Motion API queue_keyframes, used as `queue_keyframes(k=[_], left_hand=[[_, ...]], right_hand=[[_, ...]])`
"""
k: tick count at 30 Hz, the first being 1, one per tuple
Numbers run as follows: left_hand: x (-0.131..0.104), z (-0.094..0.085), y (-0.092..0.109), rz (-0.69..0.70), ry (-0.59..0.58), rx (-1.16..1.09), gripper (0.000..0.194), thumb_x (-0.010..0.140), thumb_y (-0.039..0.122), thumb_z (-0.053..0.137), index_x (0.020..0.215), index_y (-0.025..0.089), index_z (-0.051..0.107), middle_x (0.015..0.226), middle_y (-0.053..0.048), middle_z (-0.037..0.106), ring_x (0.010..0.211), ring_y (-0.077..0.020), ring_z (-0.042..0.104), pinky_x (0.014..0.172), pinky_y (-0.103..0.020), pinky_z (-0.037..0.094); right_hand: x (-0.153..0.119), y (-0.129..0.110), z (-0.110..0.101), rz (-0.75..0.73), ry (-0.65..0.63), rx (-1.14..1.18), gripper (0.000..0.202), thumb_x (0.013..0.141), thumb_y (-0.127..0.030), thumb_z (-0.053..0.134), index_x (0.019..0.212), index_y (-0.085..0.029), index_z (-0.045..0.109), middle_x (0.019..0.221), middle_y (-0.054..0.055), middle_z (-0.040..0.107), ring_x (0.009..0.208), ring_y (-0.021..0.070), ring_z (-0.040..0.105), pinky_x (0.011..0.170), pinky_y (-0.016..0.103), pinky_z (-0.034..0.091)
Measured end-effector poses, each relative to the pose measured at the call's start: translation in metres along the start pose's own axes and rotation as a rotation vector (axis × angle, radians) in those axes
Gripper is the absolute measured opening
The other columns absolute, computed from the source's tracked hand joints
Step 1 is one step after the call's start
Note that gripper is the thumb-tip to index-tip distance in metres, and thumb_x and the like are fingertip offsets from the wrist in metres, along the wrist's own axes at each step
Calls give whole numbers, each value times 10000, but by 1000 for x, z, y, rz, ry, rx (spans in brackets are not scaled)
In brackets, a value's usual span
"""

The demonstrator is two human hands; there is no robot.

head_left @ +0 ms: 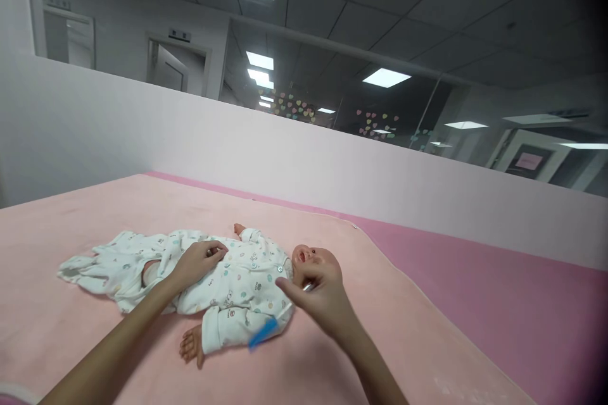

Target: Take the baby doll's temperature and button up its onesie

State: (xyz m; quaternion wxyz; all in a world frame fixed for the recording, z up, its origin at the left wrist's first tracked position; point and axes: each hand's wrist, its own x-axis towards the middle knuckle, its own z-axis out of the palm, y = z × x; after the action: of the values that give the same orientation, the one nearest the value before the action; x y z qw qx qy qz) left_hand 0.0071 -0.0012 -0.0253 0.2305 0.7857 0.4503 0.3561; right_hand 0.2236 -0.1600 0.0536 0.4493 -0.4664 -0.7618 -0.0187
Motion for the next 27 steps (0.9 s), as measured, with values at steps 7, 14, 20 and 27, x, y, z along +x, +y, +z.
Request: queue_keyframes(k=[7, 14, 20, 27], left_hand=[[-5, -2, 5, 48, 115, 238, 277, 770, 379, 404, 843, 239, 632, 768, 4, 618, 660, -128, 530, 556, -213, 305], [-2, 24, 67, 390, 204, 239, 300, 818, 361, 376, 884, 216, 630, 883, -44, 617, 757, -141, 529, 681, -233, 364], [12, 68, 88, 414, -115, 284, 296, 723, 437, 527, 805, 190, 668, 788, -74, 644, 775, -221, 551, 694, -293, 361], [10, 73, 74, 348, -97, -6, 230, 761, 366, 497, 797, 229, 678, 860, -2, 668, 787, -160, 575, 709, -231, 369]], right_hand=[[-75, 41, 8, -383, 369, -752, 281, 719, -127, 606, 479, -165, 465, 430, -32, 340, 462, 85, 283, 495, 271, 178], [-124, 71, 13, -129, 188, -1041, 230, 862, -176, 378, 713, -187, 552, 571, 2, 450, 484, 100, 392, 489, 264, 217], [-133, 75, 24, -28, 94, -986, 335, 881, -176, 267, 682, -195, 536, 576, 15, 499, 527, 114, 488, 480, 241, 285], [-96, 63, 25, 88, 94, -856, 252, 838, -205, 378, 643, -196, 537, 575, 1, 510, 497, 107, 474, 444, 241, 247]])
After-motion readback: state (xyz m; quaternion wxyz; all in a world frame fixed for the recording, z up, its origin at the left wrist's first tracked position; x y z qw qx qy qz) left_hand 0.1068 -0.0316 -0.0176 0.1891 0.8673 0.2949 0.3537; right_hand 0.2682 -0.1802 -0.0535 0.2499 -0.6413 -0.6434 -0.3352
